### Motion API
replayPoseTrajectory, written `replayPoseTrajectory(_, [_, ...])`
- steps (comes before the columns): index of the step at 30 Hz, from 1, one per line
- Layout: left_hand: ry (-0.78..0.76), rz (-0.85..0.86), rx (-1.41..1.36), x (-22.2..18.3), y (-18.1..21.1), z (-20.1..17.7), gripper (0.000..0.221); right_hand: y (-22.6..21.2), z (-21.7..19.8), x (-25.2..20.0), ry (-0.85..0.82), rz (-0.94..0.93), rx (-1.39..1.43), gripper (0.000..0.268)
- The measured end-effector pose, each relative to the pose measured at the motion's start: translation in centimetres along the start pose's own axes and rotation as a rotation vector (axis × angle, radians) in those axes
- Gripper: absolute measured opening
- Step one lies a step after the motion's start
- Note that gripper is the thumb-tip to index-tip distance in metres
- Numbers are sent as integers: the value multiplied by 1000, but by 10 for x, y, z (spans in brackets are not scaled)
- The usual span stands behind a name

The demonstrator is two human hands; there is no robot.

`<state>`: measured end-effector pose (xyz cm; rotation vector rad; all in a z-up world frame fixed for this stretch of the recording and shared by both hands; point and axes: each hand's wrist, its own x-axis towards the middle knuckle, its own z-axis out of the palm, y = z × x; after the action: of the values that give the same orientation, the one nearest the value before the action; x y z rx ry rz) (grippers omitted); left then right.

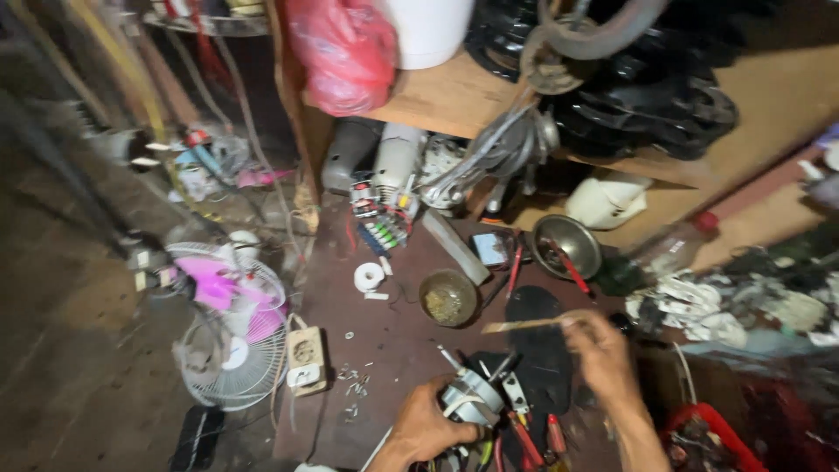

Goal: Assembling an electric motor by sorting components, connecting wires, and fitting the housing parts together.

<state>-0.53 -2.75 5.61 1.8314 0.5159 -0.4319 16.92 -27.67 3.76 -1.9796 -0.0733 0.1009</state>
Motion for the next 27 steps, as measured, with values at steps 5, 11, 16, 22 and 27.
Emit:
replayPoseTrajectory(5, [-39,-61,-136,-1,2,2,83,20,-77,5,502,-77,-374,17])
replayPoseTrajectory(11, [-19,-101,-180,16,-13,12,87,62,-100,18,596,-9,-747,21])
replayPoseTrajectory(16, [-28,-117,-291,29,-23,19,82,52,-91,19,570,112,-760,27])
replayPoseTrajectory(22, [3,-231,-252,25,-14,14,99,36,-86,16,516,189,-642,27])
replayPoseTrajectory(27, [-33,-284,-174,20,1,7,90,27,-85,13,463,294,-564,29])
